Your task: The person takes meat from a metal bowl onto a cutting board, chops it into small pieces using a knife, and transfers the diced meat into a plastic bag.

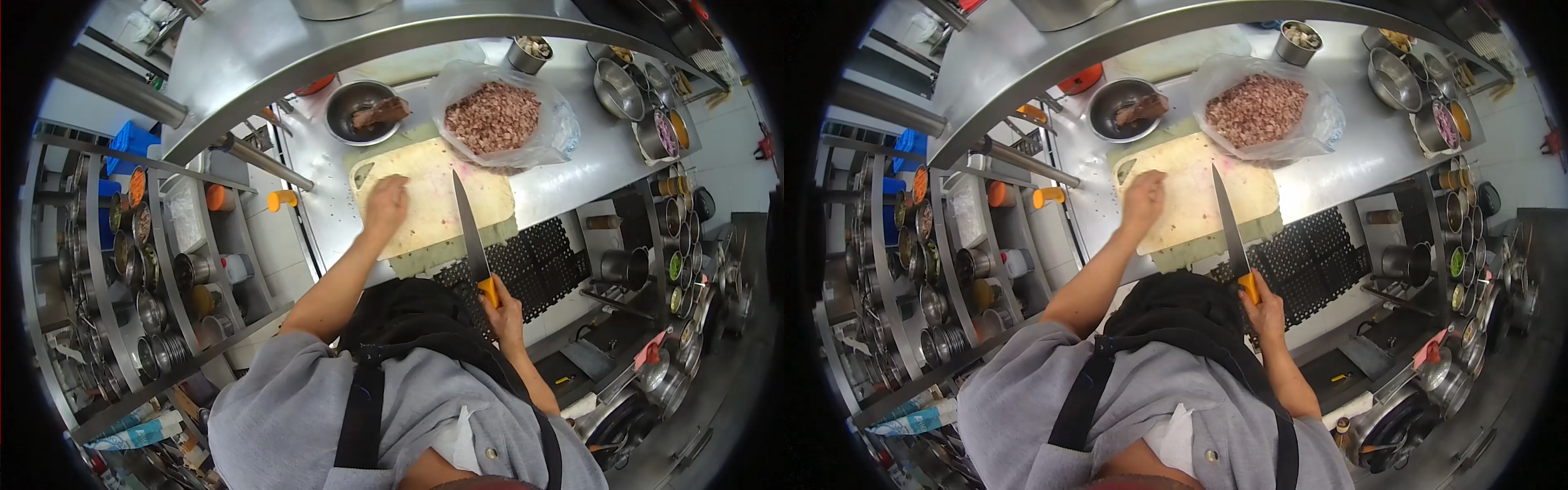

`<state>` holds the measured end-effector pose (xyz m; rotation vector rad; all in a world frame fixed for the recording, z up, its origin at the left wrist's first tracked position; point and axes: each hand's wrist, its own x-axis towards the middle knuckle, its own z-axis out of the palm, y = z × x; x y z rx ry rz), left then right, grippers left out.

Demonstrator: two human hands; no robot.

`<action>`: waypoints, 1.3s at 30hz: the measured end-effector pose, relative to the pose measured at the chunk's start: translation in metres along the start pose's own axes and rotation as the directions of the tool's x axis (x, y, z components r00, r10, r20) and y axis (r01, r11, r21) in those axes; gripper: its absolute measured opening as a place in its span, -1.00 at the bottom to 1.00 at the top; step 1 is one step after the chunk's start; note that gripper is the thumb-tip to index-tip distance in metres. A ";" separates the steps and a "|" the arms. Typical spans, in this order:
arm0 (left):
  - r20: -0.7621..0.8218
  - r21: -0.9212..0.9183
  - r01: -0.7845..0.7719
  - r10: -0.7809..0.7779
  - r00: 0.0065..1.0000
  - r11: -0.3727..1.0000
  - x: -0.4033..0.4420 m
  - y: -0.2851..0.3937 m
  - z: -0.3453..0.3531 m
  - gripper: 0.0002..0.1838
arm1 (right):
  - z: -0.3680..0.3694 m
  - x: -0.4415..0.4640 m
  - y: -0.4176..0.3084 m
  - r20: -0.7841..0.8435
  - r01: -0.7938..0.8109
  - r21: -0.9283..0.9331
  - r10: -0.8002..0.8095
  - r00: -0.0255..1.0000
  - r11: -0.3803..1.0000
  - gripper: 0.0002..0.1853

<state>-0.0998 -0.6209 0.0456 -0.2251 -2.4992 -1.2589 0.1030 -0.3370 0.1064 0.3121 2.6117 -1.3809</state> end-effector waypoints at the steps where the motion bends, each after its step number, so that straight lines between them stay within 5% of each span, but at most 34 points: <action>1: -0.036 0.070 0.011 -0.009 0.999 0.998 0.008 -0.013 -0.018 -0.79 | 0.000 0.009 -0.005 0.013 -0.001 0.008 0.001 1.000 1.000 -0.42; 5: 0.056 0.394 0.084 -0.115 0.992 0.915 0.034 -0.052 -0.059 -0.81 | 0.008 0.033 -0.012 0.048 0.106 -0.030 -0.104 0.993 0.994 -0.42; 7: 0.268 0.544 0.101 -0.286 0.920 0.833 0.037 -0.063 -0.066 -0.74 | 0.015 0.050 -0.018 0.021 0.176 -0.065 -0.175 0.984 0.982 -0.39; 9: 0.254 0.538 0.087 -0.259 0.932 0.838 0.038 -0.061 -0.072 -0.73 | 0.015 0.067 -0.033 0.085 0.233 -0.467 -0.219 0.972 0.853 -0.36; 11: 0.255 0.530 0.080 -0.248 0.935 0.844 0.039 -0.057 -0.073 -0.72 | 0.021 0.088 -0.036 0.076 0.255 -0.496 -0.251 0.965 0.830 -0.34; 14: -0.103 -0.106 0.307 -0.318 0.942 0.946 0.068 -0.074 -0.068 -0.63 | 0.031 0.121 -0.031 0.110 0.393 -0.421 -0.384 0.917 0.818 -0.35; 16: -0.087 -0.801 0.232 -0.491 0.867 0.552 0.126 -0.027 -0.093 -0.54 | 0.035 0.124 -0.047 0.039 0.431 -0.406 -0.456 0.889 0.806 -0.37; 18: -0.011 -0.973 0.111 -0.522 0.853 0.202 0.179 -0.017 -0.103 -0.53 | 0.033 0.116 -0.062 -0.020 0.468 -0.365 -0.509 0.860 0.805 -0.42; 20: 0.014 -0.884 0.198 -0.398 0.917 0.424 0.219 -0.050 -0.095 -0.59 | 0.033 0.107 -0.069 -0.065 0.465 -0.327 -0.510 0.858 0.823 -0.47; 21: 0.022 -0.885 0.201 -0.394 0.919 0.420 0.230 -0.055 -0.086 -0.59 | 0.033 0.100 -0.068 -0.110 0.458 -0.287 -0.504 0.857 0.841 -0.52; 23: -0.012 -0.342 0.043 -0.050 0.999 0.939 0.256 -0.057 -0.067 -0.60 | 0.026 0.089 -0.056 -0.153 0.435 -0.255 -0.481 0.863 0.863 -0.58; 24: 0.056 0.025 -0.110 0.109 0.992 0.994 0.264 -0.059 -0.064 -0.61 | 0.025 0.084 -0.050 -0.173 0.427 -0.211 -0.463 0.869 0.879 -0.63; 25: 0.171 0.388 -0.262 0.211 0.963 0.884 0.264 -0.067 -0.072 -0.61 | 0.021 0.076 -0.046 -0.224 0.399 -0.233 -0.448 0.865 0.887 -0.69; 26: 0.309 0.680 -0.388 0.237 0.921 0.622 0.258 -0.076 -0.090 -0.62 | 0.019 0.070 -0.036 -0.249 0.356 -0.192 -0.397 0.884 0.914 -0.71; 28: 0.187 0.711 -0.427 0.436 0.880 0.558 0.224 -0.064 -0.099 -0.61 | 0.008 0.054 -0.032 -0.237 0.240 -0.012 -0.236 0.942 0.971 -0.75; 29: 0.277 0.420 -0.252 0.141 0.950 0.872 0.197 -0.038 -0.115 -0.67 | 0.008 0.051 -0.017 -0.270 0.247 -0.016 -0.243 0.932 0.969 -0.76; 30: 0.345 -0.017 0.224 -0.205 0.916 0.974 0.171 -0.011 -0.132 -0.73 | 0.008 0.048 -0.004 -0.275 0.217 0.025 -0.202 0.940 0.976 -0.76; 31: 0.369 -0.221 0.589 -0.493 0.788 0.777 0.144 0.017 -0.149 -0.76 | 0.009 0.048 0.013 -0.248 0.114 0.175 -0.068 0.966 0.978 -0.75; 33: 0.542 -0.013 0.547 -0.454 0.707 0.837 0.091 -0.019 -0.165 -0.71 | 0.006 0.045 0.008 -0.237 0.043 0.189 0.003 0.971 0.981 -0.75; 34: 0.641 0.111 0.565 -0.493 0.588 0.818 0.071 -0.026 -0.188 -0.70 | 0.004 0.049 0.003 -0.235 0.053 0.182 -0.009 0.972 0.982 -0.75; 36: 0.591 0.025 0.709 -0.583 0.558 0.704 0.033 -0.031 -0.237 -0.68 | 0.005 0.059 -0.007 -0.194 0.055 0.166 -0.022 0.981 0.985 -0.75; 39: 0.417 -0.160 0.751 -0.646 0.640 0.641 0.013 -0.050 -0.282 -0.59 | 0.012 0.091 -0.015 -0.154 0.140 0.115 -0.122 0.980 0.983 -0.75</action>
